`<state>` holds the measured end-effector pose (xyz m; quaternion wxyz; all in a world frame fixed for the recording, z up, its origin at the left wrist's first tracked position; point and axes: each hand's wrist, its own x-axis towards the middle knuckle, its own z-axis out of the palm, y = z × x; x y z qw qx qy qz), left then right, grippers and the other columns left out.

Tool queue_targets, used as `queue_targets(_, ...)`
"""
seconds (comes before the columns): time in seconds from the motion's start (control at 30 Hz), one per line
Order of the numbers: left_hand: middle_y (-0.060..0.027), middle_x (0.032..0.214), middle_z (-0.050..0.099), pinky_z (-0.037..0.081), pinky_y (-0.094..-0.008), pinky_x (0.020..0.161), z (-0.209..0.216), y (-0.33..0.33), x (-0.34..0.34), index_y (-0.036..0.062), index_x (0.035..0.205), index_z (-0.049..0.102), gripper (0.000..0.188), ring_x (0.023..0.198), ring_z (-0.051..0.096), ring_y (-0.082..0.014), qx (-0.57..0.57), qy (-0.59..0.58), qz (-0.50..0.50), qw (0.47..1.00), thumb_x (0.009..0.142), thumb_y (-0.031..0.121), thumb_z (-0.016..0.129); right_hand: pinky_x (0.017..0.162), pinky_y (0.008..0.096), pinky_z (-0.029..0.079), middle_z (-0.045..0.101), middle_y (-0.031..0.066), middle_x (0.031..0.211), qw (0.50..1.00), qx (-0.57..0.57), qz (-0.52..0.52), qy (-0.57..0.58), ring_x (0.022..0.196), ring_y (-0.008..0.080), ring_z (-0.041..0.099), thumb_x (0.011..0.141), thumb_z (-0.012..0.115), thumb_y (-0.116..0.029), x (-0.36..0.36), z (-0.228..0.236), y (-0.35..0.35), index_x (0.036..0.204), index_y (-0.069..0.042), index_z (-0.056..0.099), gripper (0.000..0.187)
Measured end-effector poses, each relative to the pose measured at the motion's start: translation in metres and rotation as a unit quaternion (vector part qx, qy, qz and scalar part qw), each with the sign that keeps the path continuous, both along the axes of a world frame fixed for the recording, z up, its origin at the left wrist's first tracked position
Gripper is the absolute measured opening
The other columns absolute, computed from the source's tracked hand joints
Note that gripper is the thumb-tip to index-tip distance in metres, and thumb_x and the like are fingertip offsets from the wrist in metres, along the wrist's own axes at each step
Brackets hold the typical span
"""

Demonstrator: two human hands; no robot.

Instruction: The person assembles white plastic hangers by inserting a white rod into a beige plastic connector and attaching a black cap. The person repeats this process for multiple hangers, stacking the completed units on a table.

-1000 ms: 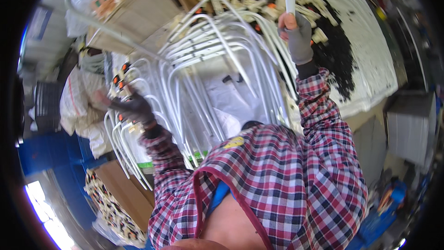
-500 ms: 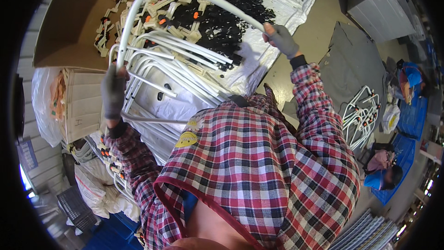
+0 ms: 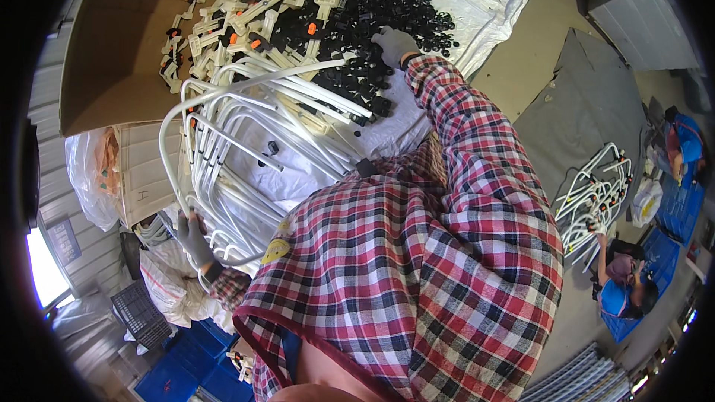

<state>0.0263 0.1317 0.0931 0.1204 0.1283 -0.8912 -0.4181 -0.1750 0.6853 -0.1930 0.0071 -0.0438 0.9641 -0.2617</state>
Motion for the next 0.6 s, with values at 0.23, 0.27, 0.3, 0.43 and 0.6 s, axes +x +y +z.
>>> queue_targets(0.23,0.0046,0.068,0.051,0.028,-0.0178,0.046,-0.013,-0.007,0.033,0.0064,0.09,0.061,0.011,0.053,0.039,-0.0017,0.055,0.035,0.114,0.991,0.097,0.015,0.06,0.086,0.0426,0.052,0.066,0.0155,0.104,0.978,-0.186,-0.087,-0.022,0.1,0.0357,0.064,0.078,0.073,-0.012,0.02,-0.028,-0.005,0.118,-0.013,0.058,0.042)
queue_targets(0.27,0.0046,0.068,0.051,0.028,-0.018,0.046,-0.014,-0.005,0.028,0.0062,0.09,0.061,0.011,0.053,0.04,-0.0017,0.056,0.033,0.126,0.99,0.097,0.015,0.059,0.085,0.0423,0.052,0.067,0.0152,0.101,0.97,-0.212,-0.112,-0.031,0.098,0.0356,0.064,0.078,0.074,-0.012,0.022,-0.033,-0.006,0.119,-0.012,0.058,0.043)
queue_targets(0.3,0.0045,0.068,0.051,0.028,-0.0183,0.046,-0.015,-0.003,0.021,0.0059,0.089,0.061,0.013,0.053,0.039,-0.0018,0.052,0.031,0.11,0.992,0.098,0.015,0.059,0.082,0.0385,0.052,0.067,0.0111,0.096,0.953,-0.262,-0.151,-0.002,0.092,0.0286,0.065,0.077,0.077,-0.012,0.025,-0.036,-0.011,0.116,-0.008,0.06,0.043)
queue_targets(0.43,0.0042,0.067,0.051,0.029,-0.0184,0.048,-0.018,0.014,-0.009,0.0054,0.091,0.061,0.012,0.054,0.04,-0.0021,0.024,0.047,0.048,0.997,0.097,0.016,0.06,0.077,0.0258,0.05,0.063,0.0004,0.085,0.792,-0.602,-0.054,-0.084,0.077,0.0111,0.061,0.081,0.079,-0.015,0.031,-0.036,-0.017,0.099,-0.003,0.067,0.025)
queue_targets(0.6,0.0029,0.068,0.053,0.031,-0.0178,0.048,-0.021,0.03,-0.034,0.0033,0.097,0.064,0.014,0.054,0.042,-0.002,-0.003,0.037,0.006,0.999,0.098,0.016,0.058,0.071,0.0238,0.048,0.063,-0.0014,0.081,0.76,-0.633,-0.049,-0.136,0.073,0.0081,0.059,0.083,0.077,-0.014,0.039,-0.012,-0.004,0.095,-0.003,0.068,0.019)
